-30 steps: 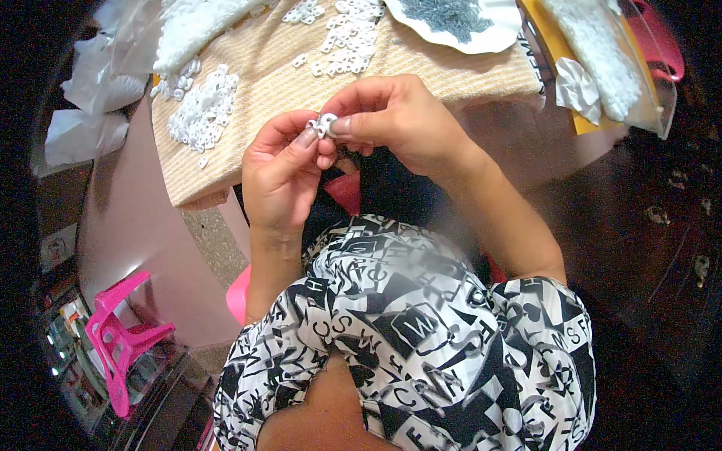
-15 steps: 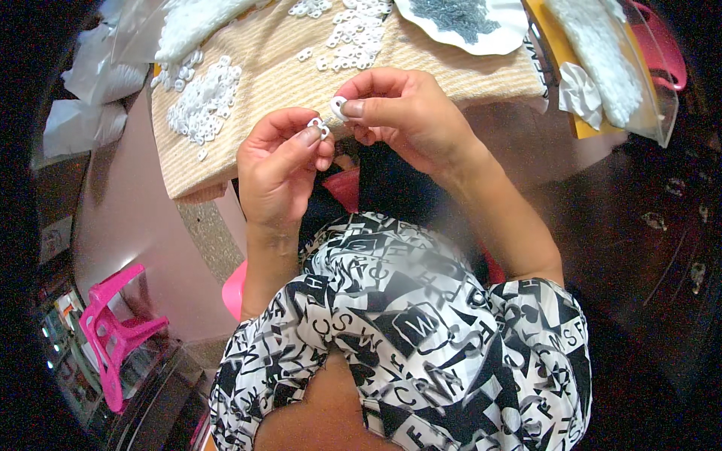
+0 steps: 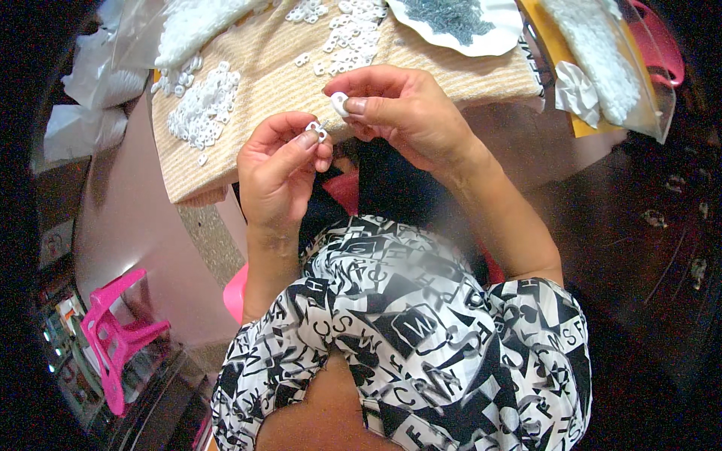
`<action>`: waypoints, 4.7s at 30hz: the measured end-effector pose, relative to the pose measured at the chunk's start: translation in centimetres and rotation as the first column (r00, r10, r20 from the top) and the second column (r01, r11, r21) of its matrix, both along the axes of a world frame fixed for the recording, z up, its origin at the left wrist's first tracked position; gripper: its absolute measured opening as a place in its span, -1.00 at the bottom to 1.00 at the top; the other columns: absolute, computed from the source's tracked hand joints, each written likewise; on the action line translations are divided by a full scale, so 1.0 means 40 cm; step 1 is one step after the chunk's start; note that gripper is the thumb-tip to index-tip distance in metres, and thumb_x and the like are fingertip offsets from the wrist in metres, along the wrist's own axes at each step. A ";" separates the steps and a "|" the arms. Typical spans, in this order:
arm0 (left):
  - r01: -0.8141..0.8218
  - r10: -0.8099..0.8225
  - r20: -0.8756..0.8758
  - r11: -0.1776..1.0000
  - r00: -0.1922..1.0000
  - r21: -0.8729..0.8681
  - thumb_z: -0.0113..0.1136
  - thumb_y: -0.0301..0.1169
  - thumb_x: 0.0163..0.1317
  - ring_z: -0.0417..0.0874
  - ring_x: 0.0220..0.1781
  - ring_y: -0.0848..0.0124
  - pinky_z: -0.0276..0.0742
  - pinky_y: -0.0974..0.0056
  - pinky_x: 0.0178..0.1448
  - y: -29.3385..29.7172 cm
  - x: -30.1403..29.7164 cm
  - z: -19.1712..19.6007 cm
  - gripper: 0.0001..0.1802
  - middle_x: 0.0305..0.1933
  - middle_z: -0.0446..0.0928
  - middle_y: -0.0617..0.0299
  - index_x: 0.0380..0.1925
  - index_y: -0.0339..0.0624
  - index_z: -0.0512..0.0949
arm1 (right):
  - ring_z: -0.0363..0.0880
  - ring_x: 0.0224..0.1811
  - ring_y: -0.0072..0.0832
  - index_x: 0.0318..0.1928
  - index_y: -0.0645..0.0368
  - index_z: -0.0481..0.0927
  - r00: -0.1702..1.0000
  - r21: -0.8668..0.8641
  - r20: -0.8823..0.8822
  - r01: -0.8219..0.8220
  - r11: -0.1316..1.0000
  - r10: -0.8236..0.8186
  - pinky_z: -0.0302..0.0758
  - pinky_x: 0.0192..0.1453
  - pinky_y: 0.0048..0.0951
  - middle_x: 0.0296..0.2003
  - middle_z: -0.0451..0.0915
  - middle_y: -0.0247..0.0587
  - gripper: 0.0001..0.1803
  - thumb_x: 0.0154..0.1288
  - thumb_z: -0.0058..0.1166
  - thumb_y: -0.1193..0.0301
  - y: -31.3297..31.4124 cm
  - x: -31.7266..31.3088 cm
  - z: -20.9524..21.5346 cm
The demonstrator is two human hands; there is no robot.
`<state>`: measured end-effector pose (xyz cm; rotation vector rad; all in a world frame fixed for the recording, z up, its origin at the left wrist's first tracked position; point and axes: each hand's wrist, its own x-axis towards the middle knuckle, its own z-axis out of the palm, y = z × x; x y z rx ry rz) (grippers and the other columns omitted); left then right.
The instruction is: Assembling small plastic components by manually inserting metal pins into them.
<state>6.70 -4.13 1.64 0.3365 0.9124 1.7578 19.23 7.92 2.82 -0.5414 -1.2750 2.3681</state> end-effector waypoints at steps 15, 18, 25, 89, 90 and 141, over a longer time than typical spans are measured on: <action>-0.033 0.031 -0.087 0.999 0.996 -0.025 0.07 -0.66 0.04 0.54 -0.48 0.44 0.47 0.46 -0.42 -0.003 0.003 0.004 -0.83 -0.45 0.52 0.09 -0.31 -0.42 0.47 | 0.51 -0.36 -0.60 -0.22 0.38 0.50 0.992 0.199 0.112 0.036 0.979 -0.059 0.47 -0.24 -0.60 -0.39 0.55 -0.25 -0.79 0.09 0.03 0.57 -0.023 0.001 0.036; -0.038 0.033 -0.118 0.998 0.992 -0.045 0.05 -0.66 0.04 0.52 -0.47 0.42 0.45 0.44 -0.41 -0.003 0.005 0.005 -0.82 -0.45 0.51 0.07 -0.30 -0.43 0.46 | 0.54 -0.32 -0.56 -0.22 0.41 0.49 0.990 0.299 0.130 0.008 0.954 -0.049 0.49 -0.18 -0.57 -0.37 0.56 -0.21 -0.80 0.11 0.02 0.58 -0.026 0.003 0.038; -0.039 0.028 -0.171 0.997 0.985 -0.061 0.07 -0.66 0.04 0.55 -0.46 0.42 0.47 0.43 -0.42 -0.005 0.010 0.011 -0.82 -0.43 0.53 0.05 -0.30 -0.45 0.47 | 0.54 -0.34 -0.60 -0.24 0.40 0.50 0.984 0.436 0.152 0.017 0.900 -0.093 0.49 -0.22 -0.60 -0.39 0.57 -0.22 -0.82 0.11 -0.02 0.60 -0.035 0.001 0.042; 0.028 0.180 -0.484 0.920 0.857 0.391 0.17 -0.46 0.08 0.47 -0.29 0.47 0.39 0.46 -0.21 0.021 0.023 -0.044 -0.69 -0.28 0.47 0.16 -0.17 -0.37 0.48 | 0.43 -0.54 -0.66 -0.34 0.30 0.48 0.997 0.233 0.048 0.049 0.971 -0.061 0.40 -0.51 -0.64 -0.53 0.49 -0.33 -0.91 0.09 0.04 0.60 -0.064 0.007 0.044; 0.037 0.136 -0.432 0.928 0.892 0.370 0.15 -0.43 0.10 0.47 -0.29 0.47 0.39 0.46 -0.22 0.019 0.022 -0.044 -0.66 -0.26 0.46 0.17 -0.13 -0.37 0.46 | 0.43 -0.54 -0.66 -0.34 0.30 0.48 0.997 0.237 0.048 0.048 0.970 -0.061 0.40 -0.51 -0.64 -0.53 0.49 -0.33 -0.91 0.09 0.04 0.60 -0.057 0.005 0.045; -0.180 0.190 -0.313 0.982 0.931 0.060 -0.01 -0.53 0.17 0.41 -0.35 0.40 0.34 0.37 -0.30 0.010 -0.097 -0.010 -0.74 -0.36 0.40 0.14 -0.15 -0.48 0.41 | 0.49 -0.40 -0.12 -0.45 0.25 0.55 0.612 0.760 0.521 -0.650 -0.003 -0.595 0.41 -0.27 -0.25 -0.50 0.52 0.01 -0.86 -0.13 0.06 0.51 0.471 0.164 -0.007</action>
